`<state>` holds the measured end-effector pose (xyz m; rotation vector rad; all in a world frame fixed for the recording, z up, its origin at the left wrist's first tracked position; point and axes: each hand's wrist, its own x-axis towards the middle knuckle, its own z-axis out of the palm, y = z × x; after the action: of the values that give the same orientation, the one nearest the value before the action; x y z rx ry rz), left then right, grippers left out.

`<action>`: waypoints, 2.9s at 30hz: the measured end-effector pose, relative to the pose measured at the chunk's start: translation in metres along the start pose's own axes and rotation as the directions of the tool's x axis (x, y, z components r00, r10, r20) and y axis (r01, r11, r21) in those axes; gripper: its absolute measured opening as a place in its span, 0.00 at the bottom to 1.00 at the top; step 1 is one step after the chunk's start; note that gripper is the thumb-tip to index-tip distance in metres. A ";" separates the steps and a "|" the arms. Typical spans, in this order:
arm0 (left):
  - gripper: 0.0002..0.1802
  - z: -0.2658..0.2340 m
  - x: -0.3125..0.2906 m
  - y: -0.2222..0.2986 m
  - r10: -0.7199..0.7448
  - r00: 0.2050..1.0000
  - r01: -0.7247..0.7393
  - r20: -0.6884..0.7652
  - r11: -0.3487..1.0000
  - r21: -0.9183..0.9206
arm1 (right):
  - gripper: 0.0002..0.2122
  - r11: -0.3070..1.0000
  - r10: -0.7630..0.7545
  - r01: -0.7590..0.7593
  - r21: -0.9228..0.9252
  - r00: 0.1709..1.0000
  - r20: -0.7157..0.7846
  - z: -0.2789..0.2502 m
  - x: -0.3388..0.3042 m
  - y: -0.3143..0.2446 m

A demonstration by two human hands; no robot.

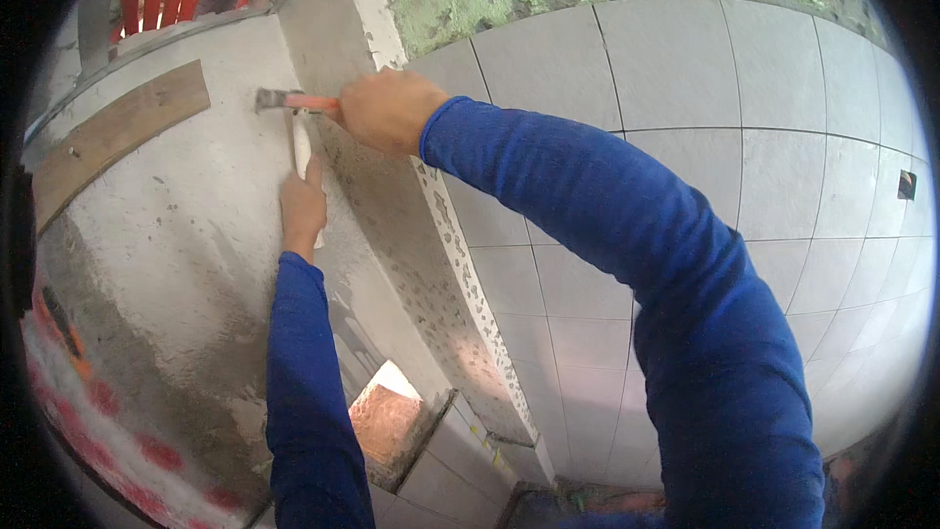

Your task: The person uses a hammer and a white plastic trim piece to secure the trim along a wall edge. They repeatedly tap the trim into place, adjusting its position along the vertical edge of a tiled wall.

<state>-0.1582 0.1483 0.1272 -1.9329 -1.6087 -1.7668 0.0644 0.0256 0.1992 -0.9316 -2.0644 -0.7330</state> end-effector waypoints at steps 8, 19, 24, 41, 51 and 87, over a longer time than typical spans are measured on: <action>0.35 -0.005 -0.005 0.002 0.022 1.000 -0.021 -0.011 0.995 0.098 | 0.26 0.995 0.049 -0.041 -0.095 0.994 0.092 0.002 -0.001 -0.003; 0.35 -0.018 0.002 0.017 -0.146 0.987 0.156 0.074 0.973 -0.170 | 0.25 0.993 0.018 -0.018 -0.120 1.000 -0.007 -0.022 0.005 -0.001; 0.36 -0.002 0.012 0.017 0.013 1.000 -0.014 -0.010 0.988 -0.156 | 0.25 0.998 -0.056 0.063 0.020 0.970 -0.237 -0.029 0.007 -0.004; 0.37 -0.016 -0.012 0.048 0.095 0.995 -0.092 0.029 0.992 -0.086 | 0.22 0.996 -0.082 0.074 -0.051 0.980 -0.179 -0.062 -0.004 -0.008; 0.38 -0.026 -0.007 0.052 0.020 0.997 -0.031 0.077 0.990 0.141 | 0.24 0.990 0.075 -0.070 -0.120 0.997 0.036 -0.045 -0.006 0.008; 0.30 -0.015 -0.019 0.029 -0.057 0.984 0.040 0.169 0.994 0.103 | 0.25 0.980 -0.056 0.058 -0.188 0.998 0.017 -0.036 -0.009 0.010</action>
<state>-0.1443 0.1139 0.1346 -2.0668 -1.7749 -1.5401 0.0902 0.0017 0.2134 -0.9857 -2.0656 -0.9697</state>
